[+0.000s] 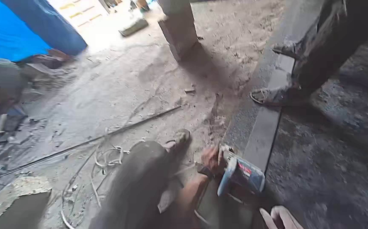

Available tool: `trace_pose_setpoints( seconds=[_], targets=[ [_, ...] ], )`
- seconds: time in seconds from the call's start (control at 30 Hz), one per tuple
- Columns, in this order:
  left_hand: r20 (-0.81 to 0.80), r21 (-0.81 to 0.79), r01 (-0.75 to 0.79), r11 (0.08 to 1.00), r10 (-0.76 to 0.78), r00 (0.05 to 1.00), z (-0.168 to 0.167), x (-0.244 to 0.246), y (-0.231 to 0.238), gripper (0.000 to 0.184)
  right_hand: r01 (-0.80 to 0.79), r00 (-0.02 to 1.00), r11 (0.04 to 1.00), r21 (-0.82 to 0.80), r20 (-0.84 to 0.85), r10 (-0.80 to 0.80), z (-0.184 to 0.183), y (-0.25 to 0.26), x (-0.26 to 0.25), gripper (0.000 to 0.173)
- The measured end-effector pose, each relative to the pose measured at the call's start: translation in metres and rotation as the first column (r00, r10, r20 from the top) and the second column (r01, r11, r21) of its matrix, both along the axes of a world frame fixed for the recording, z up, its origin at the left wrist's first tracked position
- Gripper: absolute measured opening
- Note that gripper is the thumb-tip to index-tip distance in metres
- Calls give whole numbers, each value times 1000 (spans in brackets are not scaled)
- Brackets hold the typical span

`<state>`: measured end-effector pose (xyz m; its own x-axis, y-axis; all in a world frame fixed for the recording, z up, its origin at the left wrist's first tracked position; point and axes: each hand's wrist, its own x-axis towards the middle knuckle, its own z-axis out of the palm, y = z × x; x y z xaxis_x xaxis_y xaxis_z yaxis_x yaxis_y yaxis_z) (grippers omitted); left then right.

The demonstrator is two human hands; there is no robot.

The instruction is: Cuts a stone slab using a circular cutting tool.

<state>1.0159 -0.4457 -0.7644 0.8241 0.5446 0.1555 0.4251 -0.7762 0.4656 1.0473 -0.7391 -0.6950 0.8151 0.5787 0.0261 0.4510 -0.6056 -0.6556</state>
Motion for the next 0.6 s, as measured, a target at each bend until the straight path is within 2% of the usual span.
trace_pose_setpoints(
  seconds=[0.13,0.4,0.6],
  targets=[
    [87,17,54,998,-55,995,-17,15,-1,53,49,976,993,-105,214,-26,-13,-7,27,42],
    [148,1,42,999,-41,988,-30,18,12,55,-63,964,982,-176,245,106,11,51,98,39],
    [160,-5,53,999,-51,986,-32,24,14,56,-180,883,939,-292,374,285,34,85,144,42]
  ],
)
